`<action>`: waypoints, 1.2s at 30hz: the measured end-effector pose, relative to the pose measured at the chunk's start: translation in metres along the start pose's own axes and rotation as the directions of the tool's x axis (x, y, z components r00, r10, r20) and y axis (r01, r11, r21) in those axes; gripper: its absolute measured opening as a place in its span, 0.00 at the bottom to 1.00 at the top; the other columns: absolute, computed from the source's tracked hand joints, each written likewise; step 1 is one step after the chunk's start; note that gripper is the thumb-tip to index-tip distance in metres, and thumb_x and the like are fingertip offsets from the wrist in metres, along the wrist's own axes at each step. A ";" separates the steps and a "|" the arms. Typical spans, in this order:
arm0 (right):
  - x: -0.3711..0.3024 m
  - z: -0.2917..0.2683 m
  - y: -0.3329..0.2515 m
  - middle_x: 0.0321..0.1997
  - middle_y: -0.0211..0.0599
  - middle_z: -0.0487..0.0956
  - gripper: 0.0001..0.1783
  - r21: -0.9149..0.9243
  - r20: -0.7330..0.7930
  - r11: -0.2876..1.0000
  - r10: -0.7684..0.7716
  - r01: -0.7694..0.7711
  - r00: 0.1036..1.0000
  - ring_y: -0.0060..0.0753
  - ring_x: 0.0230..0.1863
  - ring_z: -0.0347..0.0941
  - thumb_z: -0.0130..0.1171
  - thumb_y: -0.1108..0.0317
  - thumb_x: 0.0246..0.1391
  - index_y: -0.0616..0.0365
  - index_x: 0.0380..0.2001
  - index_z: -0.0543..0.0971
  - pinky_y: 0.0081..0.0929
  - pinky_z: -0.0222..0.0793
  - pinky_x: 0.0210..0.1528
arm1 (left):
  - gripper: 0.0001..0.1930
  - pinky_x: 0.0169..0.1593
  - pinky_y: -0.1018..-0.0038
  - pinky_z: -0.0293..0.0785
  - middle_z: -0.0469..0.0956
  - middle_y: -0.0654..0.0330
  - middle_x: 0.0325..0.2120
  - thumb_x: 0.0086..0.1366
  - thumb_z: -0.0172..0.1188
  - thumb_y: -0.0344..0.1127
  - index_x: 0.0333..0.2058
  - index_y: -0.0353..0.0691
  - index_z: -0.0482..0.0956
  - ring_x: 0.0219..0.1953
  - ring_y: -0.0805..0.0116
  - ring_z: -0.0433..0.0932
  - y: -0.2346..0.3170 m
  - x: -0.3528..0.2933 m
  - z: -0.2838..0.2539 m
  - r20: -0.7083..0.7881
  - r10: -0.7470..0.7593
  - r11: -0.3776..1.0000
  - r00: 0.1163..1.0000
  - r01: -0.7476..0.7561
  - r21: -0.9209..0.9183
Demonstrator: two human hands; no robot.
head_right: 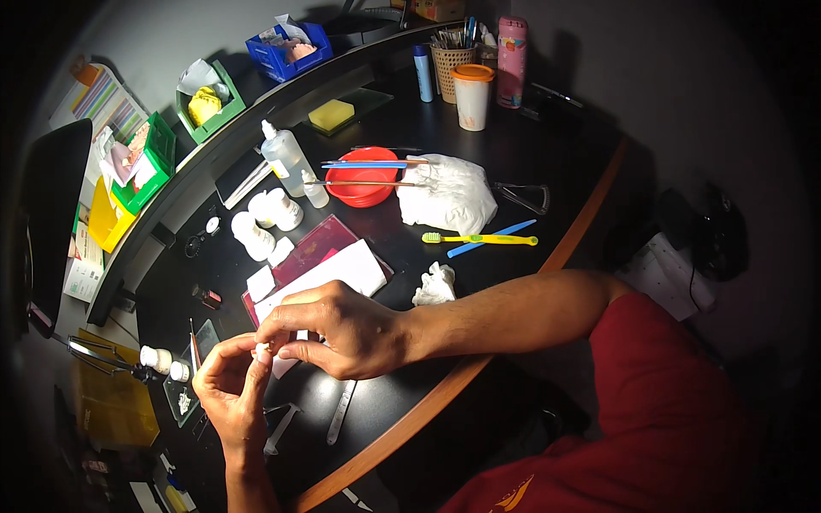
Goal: Applying material and fine adjustments to a dental bridge using a brush and specialized dental tools.
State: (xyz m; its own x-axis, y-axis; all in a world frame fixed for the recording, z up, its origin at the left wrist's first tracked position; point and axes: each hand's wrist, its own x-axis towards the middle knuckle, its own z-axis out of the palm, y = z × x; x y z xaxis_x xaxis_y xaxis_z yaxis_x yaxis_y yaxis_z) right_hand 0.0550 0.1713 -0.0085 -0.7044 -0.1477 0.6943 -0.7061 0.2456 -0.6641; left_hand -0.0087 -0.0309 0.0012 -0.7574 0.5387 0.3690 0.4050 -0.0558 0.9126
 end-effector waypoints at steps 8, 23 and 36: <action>-0.001 -0.004 0.005 0.39 0.42 0.83 0.15 0.019 0.003 1.000 0.011 -0.011 1.000 0.35 0.39 0.83 0.65 0.82 0.53 0.64 0.44 0.80 0.27 0.78 0.37 | 0.08 0.49 0.75 0.77 0.81 0.52 0.40 0.60 0.67 0.20 0.39 0.27 0.81 0.41 0.69 0.82 0.001 -0.001 -0.001 -0.010 -0.016 1.000 1.000 0.016 0.026; -0.001 -0.006 -0.001 0.31 0.44 0.82 0.07 -0.006 -0.026 1.000 0.026 -0.026 0.999 0.37 0.33 0.81 0.65 0.80 0.50 0.65 0.34 0.80 0.31 0.76 0.34 | 0.09 0.47 0.76 0.78 0.83 0.51 0.39 0.60 0.68 0.21 0.39 0.28 0.81 0.40 0.69 0.83 -0.002 -0.001 0.000 -0.023 -0.031 1.000 0.999 0.031 0.002; -0.002 -0.006 0.004 0.36 0.39 0.83 0.09 -0.032 -0.002 0.999 0.012 -0.012 1.000 0.30 0.32 0.80 0.66 0.77 0.54 0.63 0.39 0.82 0.25 0.76 0.32 | 0.10 0.49 0.74 0.79 0.82 0.51 0.39 0.60 0.68 0.20 0.40 0.28 0.79 0.41 0.68 0.83 0.000 -0.001 0.001 -0.024 -0.052 0.999 0.998 0.052 -0.015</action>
State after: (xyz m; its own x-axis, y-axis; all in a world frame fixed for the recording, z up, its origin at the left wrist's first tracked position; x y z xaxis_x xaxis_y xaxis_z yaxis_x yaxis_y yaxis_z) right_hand 0.0540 0.1786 -0.0106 -0.7126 -0.1424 0.6870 -0.6949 0.2778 -0.6632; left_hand -0.0072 -0.0303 0.0002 -0.7895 0.5207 0.3249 0.3575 -0.0401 0.9330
